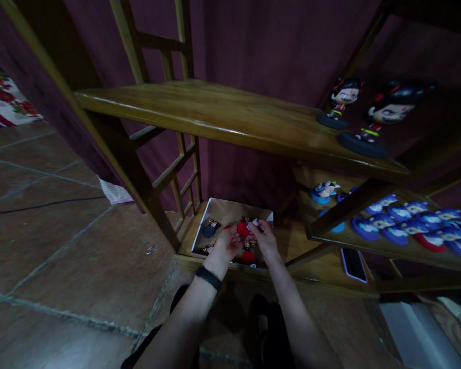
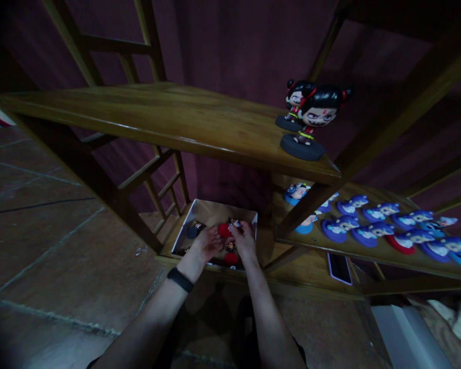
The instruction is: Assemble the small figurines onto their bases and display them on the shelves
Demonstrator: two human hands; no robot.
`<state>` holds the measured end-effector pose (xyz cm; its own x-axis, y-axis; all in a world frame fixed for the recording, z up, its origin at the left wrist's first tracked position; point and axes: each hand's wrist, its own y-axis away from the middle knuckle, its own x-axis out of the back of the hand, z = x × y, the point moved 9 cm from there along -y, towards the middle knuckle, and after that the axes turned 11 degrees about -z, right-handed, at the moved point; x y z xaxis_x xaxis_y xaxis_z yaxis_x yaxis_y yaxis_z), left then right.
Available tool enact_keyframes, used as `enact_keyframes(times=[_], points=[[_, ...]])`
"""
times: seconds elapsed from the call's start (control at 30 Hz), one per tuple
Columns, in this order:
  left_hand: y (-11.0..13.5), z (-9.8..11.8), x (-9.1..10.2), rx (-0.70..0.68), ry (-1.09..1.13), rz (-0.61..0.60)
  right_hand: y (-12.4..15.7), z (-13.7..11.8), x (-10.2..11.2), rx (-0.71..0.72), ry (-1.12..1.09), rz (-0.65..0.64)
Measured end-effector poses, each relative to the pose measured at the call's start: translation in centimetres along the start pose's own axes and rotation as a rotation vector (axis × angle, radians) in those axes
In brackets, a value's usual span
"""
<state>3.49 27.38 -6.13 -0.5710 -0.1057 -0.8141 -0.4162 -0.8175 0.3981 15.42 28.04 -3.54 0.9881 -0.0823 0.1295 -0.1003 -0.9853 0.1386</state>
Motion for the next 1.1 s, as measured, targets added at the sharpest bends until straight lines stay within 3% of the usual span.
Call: enact_keyframes(times=[0.43, 0.8, 1.1], points=[[0.8, -0.3, -1.8, -0.019, -0.071, -0.018, 0.6, -1.6, 0.0, 0.123, 0.336, 0.02], [1.5, 0.4, -1.7, 0.059, -0.072, -0.048, 1.9, -4.4, -1.4, 0.187, 0.583, -0.084], [2.2, 0.5, -1.6, -0.043, -0.119, 0.034, 2.8, -5.1, -2.3, 0.345, 0.677, -0.067]])
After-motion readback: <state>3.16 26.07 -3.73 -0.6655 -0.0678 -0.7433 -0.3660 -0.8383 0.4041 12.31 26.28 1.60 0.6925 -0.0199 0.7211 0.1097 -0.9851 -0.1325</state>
